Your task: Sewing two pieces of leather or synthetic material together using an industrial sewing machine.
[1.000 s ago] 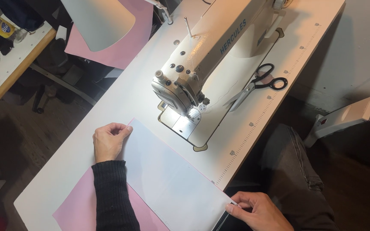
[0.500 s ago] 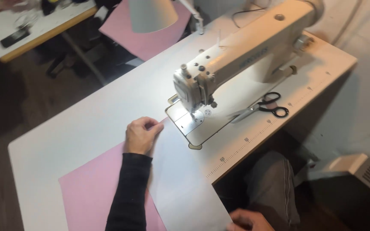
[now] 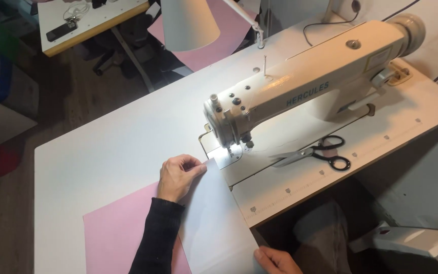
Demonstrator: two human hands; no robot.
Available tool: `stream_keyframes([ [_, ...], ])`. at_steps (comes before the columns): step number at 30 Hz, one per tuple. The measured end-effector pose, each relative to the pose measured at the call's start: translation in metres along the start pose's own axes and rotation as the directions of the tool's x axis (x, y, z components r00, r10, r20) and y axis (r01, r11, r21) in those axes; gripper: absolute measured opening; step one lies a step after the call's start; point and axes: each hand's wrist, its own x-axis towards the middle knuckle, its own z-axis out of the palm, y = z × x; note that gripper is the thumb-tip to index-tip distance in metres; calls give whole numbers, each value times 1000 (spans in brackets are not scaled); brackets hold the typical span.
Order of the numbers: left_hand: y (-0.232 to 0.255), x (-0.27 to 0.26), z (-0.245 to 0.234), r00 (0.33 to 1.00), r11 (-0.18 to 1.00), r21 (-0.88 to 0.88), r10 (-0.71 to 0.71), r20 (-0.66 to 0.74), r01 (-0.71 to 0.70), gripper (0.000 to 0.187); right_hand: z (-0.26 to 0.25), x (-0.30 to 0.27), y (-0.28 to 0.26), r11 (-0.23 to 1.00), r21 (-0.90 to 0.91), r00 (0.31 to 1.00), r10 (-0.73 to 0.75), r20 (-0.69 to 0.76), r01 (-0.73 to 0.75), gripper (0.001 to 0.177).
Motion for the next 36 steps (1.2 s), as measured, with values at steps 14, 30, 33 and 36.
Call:
stream_keyframes([
  [14, -7, 12, 8, 999, 999, 54, 2, 51, -5, 19, -14, -13, -81, 946, 153, 958, 282, 52, -287, 18],
  [30, -1, -8, 25, 998, 997, 45, 60, 21, -61, 16, -21, -29, -102, 971, -145, 982, 191, 8, -188, 28],
  [33, 8, -9, 22, 998, 998, 63, -15, 57, 12, 15, -3, -30, -135, 995, -76, 993, 62, -101, -69, 48],
  [36, 4, -8, 21, 997, 996, 65, 64, 43, -66, 15, 7, -29, -146, 998, 37, 994, 52, -93, -49, 43],
])
